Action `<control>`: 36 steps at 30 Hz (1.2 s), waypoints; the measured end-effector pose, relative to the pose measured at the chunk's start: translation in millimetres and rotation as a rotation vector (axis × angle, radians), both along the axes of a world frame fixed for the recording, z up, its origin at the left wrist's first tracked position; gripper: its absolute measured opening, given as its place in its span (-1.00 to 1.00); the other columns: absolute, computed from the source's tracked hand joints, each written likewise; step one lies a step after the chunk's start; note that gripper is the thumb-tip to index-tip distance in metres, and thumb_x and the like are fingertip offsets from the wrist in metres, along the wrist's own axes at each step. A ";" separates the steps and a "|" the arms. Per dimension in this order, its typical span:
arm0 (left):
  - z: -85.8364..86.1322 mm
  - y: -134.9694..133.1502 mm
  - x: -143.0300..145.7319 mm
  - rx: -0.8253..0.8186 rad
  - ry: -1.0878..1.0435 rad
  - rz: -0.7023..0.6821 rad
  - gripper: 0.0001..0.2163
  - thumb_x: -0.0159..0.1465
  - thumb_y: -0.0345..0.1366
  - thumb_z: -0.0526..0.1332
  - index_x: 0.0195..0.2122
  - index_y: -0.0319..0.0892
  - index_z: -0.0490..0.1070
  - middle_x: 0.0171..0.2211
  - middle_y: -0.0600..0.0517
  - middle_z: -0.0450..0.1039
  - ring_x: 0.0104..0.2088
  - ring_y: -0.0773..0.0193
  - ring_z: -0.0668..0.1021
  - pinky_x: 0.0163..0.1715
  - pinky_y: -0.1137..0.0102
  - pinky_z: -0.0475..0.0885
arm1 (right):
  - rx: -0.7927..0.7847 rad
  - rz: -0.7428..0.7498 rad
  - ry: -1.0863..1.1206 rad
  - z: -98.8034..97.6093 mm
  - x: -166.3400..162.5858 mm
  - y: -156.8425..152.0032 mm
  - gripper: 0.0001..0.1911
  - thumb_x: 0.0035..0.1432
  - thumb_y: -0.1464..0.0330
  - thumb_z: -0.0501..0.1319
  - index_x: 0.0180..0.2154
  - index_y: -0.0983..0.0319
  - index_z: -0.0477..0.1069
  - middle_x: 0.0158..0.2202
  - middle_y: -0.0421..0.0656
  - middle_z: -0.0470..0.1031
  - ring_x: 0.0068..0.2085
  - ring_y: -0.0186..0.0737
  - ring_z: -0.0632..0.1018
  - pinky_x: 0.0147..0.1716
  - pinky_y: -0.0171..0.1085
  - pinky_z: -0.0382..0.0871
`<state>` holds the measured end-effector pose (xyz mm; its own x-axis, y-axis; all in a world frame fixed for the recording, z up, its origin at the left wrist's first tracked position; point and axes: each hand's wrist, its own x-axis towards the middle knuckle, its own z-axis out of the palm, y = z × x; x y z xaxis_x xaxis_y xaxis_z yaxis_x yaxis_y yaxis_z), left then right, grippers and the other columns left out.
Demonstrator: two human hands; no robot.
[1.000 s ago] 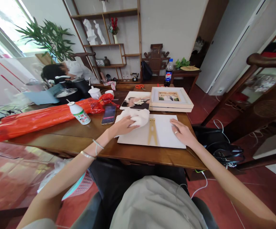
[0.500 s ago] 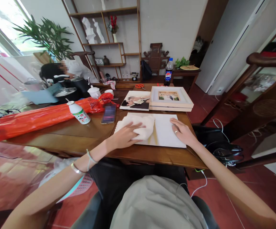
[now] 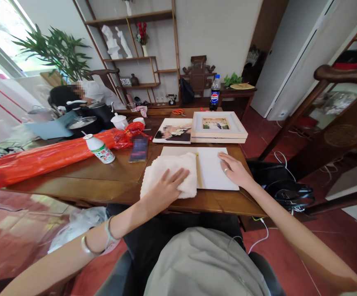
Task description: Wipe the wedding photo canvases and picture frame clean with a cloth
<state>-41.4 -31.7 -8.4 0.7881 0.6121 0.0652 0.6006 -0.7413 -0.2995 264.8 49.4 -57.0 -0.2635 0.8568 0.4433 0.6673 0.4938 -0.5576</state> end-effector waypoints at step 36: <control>23.8 130.7 -27.5 -0.310 -0.353 0.206 -0.64 0.30 -0.06 0.05 -0.52 -0.20 0.35 -0.51 0.00 0.43 -0.43 0.19 0.49 -0.40 0.39 0.32 | -0.005 0.005 0.017 -1.0 -0.3 0.5 -0.60 0.19 0.35 0.08 0.06 0.18 0.42 0.16 -0.06 0.42 0.24 -0.04 0.35 0.26 0.04 0.18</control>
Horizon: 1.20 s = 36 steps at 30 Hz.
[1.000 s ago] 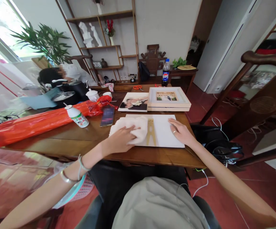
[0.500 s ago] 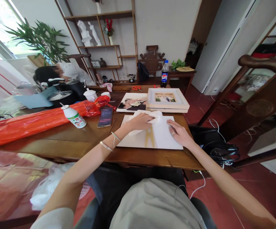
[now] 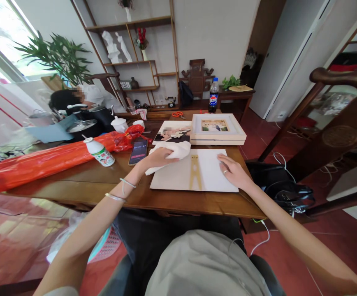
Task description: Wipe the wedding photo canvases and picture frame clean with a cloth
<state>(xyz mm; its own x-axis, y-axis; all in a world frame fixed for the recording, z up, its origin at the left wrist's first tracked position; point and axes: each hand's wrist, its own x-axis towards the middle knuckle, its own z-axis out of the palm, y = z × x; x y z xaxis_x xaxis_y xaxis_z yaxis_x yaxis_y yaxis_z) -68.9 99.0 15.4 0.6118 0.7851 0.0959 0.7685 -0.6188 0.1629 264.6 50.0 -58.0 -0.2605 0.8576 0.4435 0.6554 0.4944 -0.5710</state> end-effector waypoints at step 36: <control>-26.9 -80.2 140.0 0.428 0.248 -0.228 -0.63 0.41 -0.11 0.01 -0.07 -0.18 0.54 0.31 -0.22 0.07 0.29 -0.15 0.19 0.15 -0.05 0.20 | 0.057 0.040 -0.001 -3.0 3.3 3.1 -0.60 0.19 0.41 0.04 0.04 0.24 0.43 0.13 0.03 0.43 0.20 0.03 0.39 0.19 0.08 0.26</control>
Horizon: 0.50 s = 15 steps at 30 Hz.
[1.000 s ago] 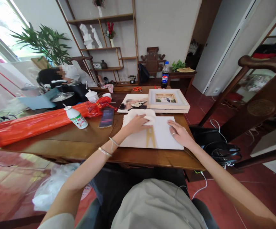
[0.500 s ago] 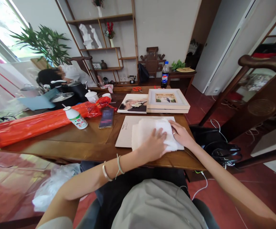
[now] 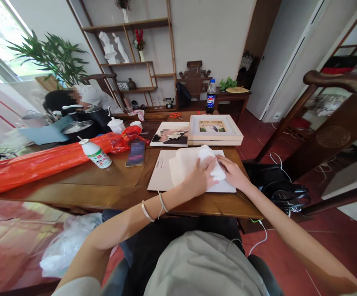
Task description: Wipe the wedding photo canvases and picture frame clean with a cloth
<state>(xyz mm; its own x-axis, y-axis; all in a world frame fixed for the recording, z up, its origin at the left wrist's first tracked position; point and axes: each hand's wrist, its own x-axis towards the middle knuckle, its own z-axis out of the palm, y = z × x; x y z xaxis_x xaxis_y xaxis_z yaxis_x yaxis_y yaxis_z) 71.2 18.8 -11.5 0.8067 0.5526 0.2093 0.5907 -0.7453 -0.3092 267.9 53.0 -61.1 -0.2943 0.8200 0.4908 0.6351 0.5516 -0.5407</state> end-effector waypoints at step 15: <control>21.8 -20.9 -14.7 -0.174 0.061 -0.113 -0.75 0.26 -0.31 0.19 -0.07 -0.23 0.51 0.22 -0.28 0.23 0.20 -0.07 0.33 0.10 0.10 0.29 | -0.048 -0.029 -0.002 2.3 -0.4 -1.8 -0.59 0.17 0.43 0.05 0.04 0.24 0.44 0.15 0.01 0.42 0.23 0.03 0.36 0.24 0.08 0.19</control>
